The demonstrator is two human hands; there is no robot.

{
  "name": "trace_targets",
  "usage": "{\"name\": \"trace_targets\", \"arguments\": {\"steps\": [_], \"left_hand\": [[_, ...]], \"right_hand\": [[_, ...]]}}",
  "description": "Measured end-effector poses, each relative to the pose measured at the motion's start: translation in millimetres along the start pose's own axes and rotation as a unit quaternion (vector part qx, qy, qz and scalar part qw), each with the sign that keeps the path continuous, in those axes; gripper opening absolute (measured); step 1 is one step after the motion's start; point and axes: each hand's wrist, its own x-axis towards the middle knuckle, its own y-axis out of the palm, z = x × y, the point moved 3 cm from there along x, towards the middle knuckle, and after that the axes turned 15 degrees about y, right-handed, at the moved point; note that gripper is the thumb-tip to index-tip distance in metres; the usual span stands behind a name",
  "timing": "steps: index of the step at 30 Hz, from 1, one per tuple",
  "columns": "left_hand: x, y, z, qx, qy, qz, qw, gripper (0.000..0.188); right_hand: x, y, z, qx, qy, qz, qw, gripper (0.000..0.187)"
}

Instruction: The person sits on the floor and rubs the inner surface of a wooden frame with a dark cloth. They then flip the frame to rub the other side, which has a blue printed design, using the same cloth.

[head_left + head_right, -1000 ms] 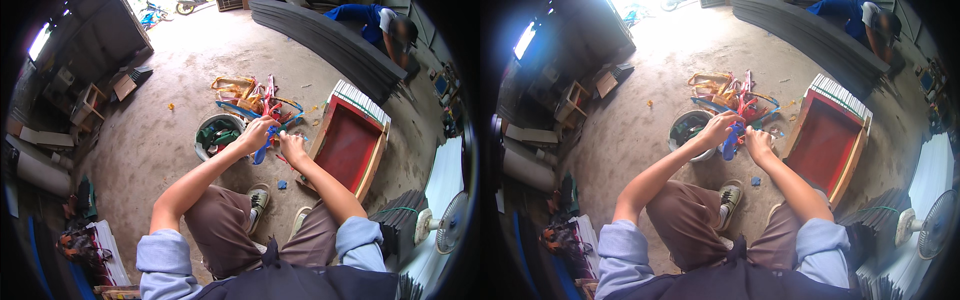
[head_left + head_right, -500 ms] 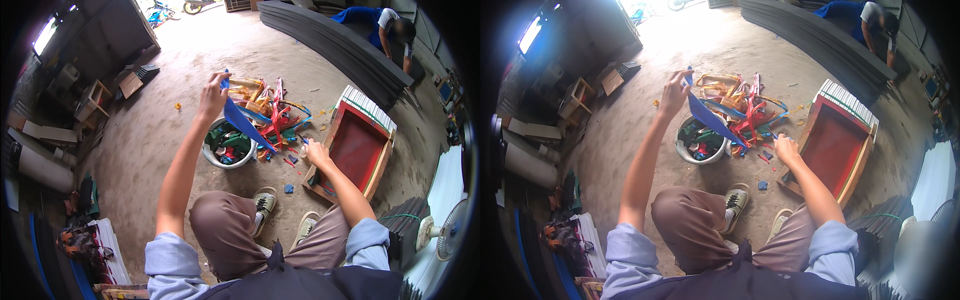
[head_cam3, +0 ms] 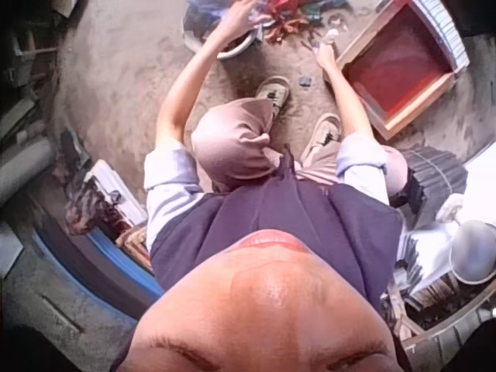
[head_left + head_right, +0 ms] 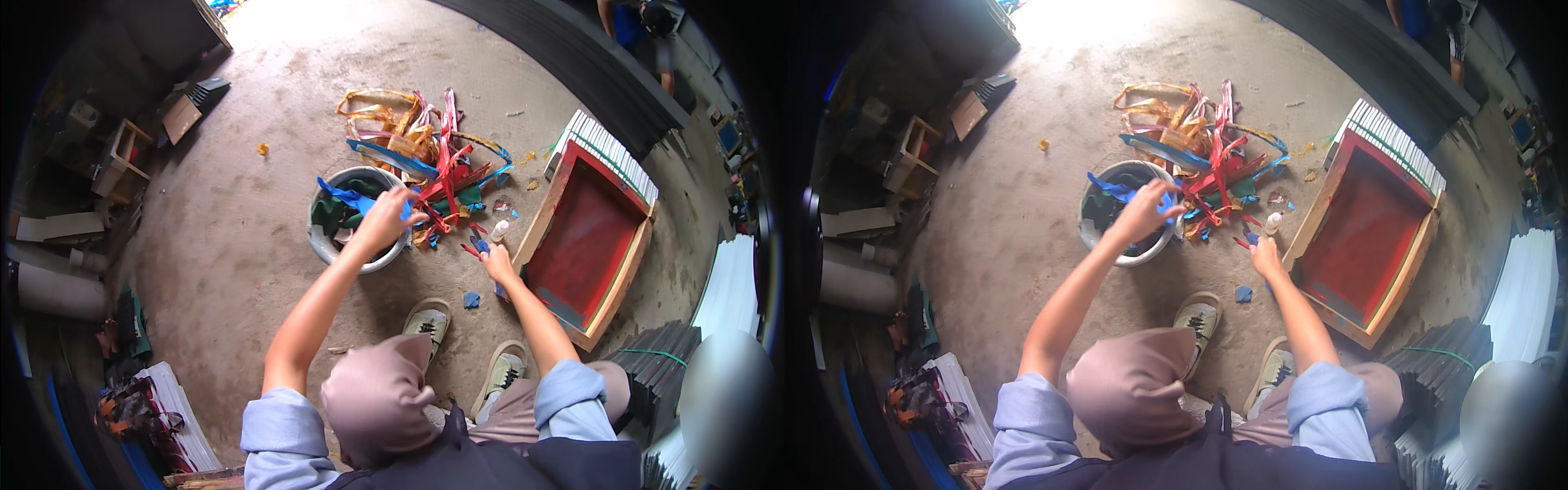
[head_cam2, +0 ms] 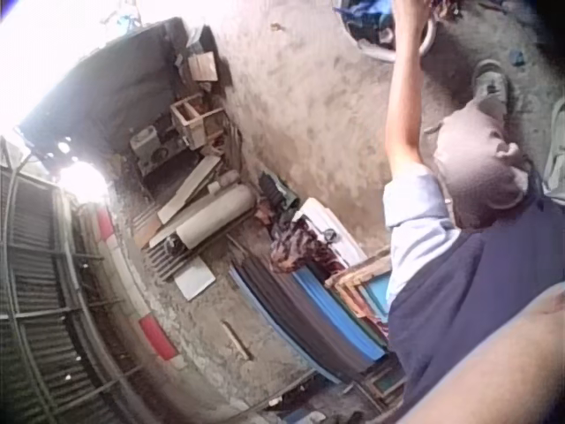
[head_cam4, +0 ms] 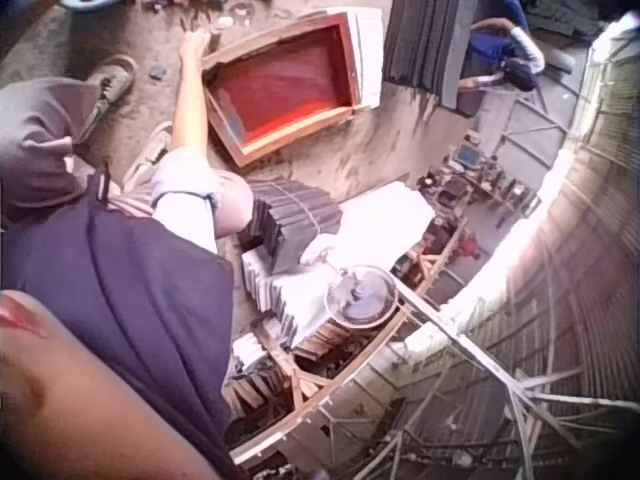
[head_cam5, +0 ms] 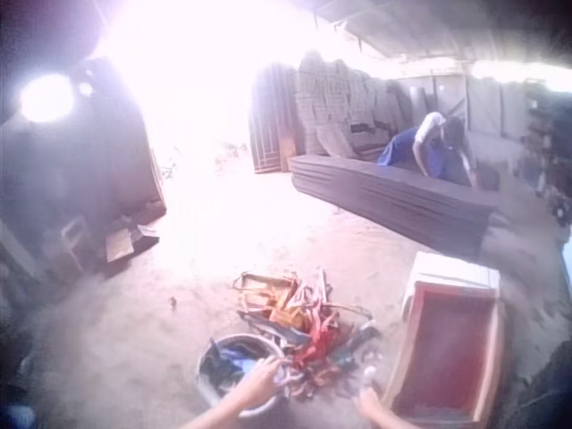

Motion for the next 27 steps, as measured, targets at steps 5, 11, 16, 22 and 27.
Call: {"name": "trace_targets", "arguments": {"steps": [5, 11, 16, 22, 27], "left_hand": [[-1, 85, -1, -0.094, -0.014, -0.032, 0.995, 0.028], [-4, 119, -12, -0.443, -0.153, -0.033, 0.883, 0.021], [30, 122, -51, -0.423, -0.069, -0.052, 0.902, 0.033], [67, 142, -96, -0.367, 0.007, 0.0, 0.93, 0.032], [98, 187, -122, -0.368, 0.023, 0.08, 0.926, 0.025]], "right_hand": [[2, 30, -22, -0.007, -0.033, -0.052, 0.998, 0.033], [-23, -9, 50, 0.517, 0.051, 0.247, 0.818, 0.049], [-36, -69, 39, 0.551, 0.052, 0.264, 0.79, 0.039], [-66, -159, -18, 0.471, 0.071, 0.082, 0.876, 0.019], [-113, -235, -157, 0.241, 0.125, -0.178, 0.946, 0.022]]}}
